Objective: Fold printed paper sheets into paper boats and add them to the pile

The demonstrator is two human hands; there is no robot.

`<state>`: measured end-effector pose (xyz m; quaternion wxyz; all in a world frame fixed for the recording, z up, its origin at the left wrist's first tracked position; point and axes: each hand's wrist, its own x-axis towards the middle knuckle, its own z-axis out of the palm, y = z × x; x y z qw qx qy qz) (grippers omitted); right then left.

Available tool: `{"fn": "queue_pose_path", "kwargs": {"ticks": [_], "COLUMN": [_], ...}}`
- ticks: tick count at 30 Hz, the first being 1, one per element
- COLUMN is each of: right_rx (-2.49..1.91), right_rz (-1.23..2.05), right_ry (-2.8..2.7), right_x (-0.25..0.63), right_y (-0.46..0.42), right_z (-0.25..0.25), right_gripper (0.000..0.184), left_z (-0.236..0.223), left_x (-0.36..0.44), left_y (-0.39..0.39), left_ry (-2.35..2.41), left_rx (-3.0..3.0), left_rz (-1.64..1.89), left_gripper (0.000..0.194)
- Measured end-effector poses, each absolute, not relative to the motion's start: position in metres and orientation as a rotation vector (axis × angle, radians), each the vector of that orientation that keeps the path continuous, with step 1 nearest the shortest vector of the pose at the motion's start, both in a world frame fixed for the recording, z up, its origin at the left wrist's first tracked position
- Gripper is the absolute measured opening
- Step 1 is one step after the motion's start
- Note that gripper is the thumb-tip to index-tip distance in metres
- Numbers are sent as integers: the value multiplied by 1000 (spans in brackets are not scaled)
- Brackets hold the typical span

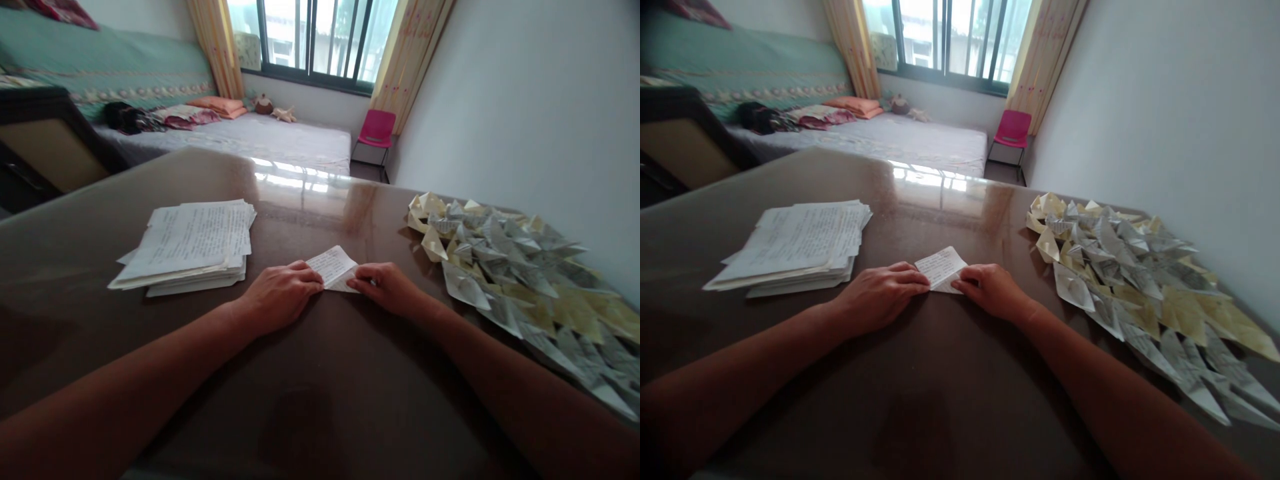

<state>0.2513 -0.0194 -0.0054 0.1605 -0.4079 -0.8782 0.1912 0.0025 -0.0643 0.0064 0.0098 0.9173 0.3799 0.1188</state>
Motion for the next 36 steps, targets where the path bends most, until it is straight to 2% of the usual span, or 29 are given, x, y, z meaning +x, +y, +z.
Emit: {"fn": "queue_pose_path", "kwargs": {"ticks": [10,36], "right_rx": [-1406,-1465], "right_rz": [313,246], "right_ry": [-2492,-2498], "right_x": [243,240], "right_y": [-23,-23], "right_z": [-4,-5], "right_gripper": [30,28], "left_z": [7,3], "left_x": [4,25], "left_y": [-66,-75], "left_ry": [1215,1222], "left_rx": [2892,3038], "left_rz": [324,142], "left_gripper": [29,31]}}
